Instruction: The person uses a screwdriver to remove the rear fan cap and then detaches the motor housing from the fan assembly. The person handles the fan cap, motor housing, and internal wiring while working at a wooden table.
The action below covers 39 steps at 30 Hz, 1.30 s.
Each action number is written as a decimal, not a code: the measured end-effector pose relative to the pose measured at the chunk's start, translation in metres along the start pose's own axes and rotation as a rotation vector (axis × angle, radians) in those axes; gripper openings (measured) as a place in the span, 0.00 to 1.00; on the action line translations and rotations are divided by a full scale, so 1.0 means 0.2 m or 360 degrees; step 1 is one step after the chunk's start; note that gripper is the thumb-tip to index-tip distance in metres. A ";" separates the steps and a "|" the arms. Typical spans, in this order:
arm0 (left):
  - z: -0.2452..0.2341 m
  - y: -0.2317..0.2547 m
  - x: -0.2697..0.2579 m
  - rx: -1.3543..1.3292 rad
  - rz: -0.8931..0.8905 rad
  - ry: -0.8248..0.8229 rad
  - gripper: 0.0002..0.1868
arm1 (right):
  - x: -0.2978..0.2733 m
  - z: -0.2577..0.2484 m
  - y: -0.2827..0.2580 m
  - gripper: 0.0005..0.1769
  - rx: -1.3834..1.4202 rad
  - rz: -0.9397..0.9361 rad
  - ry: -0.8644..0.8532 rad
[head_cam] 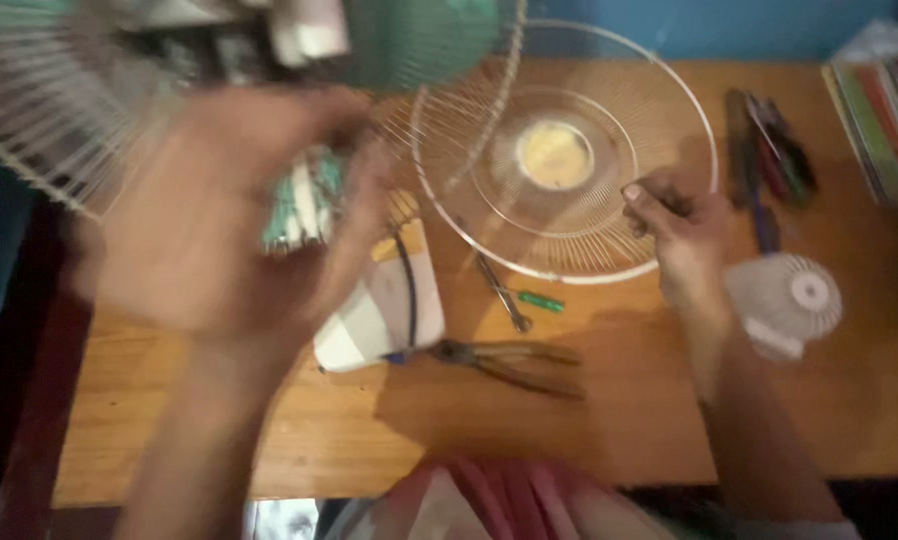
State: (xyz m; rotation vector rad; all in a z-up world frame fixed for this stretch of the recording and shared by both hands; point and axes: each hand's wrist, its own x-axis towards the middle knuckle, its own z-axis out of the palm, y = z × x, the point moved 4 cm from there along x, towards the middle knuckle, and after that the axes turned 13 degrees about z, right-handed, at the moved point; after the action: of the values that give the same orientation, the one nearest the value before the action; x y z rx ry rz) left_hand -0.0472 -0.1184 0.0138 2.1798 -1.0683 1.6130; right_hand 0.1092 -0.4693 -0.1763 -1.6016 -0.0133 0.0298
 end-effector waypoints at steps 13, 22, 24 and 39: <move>0.75 0.69 -0.12 -0.0674 0.0119 -0.0435 0.09 | -0.84 -0.72 1.18 0.08 -0.0007 0.0927 0.0955; 1.72 1.01 -0.92 -0.1631 -0.1343 -0.1251 0.14 | -1.01 -0.82 1.24 0.11 0.0039 0.0843 0.1293; 1.89 1.08 -1.09 -0.1686 -0.1531 -0.1154 0.13 | -1.00 -0.81 1.23 0.15 0.0211 0.0862 0.1314; 2.38 1.22 -1.29 -0.1865 -0.2033 -0.0927 0.22 | -0.62 -0.84 0.99 0.48 0.0985 0.0591 0.0824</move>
State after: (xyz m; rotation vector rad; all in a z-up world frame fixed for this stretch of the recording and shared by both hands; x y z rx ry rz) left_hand 0.1064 -0.4535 -0.4509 1.6668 -0.2691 -0.2253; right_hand -0.0114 -0.6459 -0.3682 -0.9381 0.6377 -0.0866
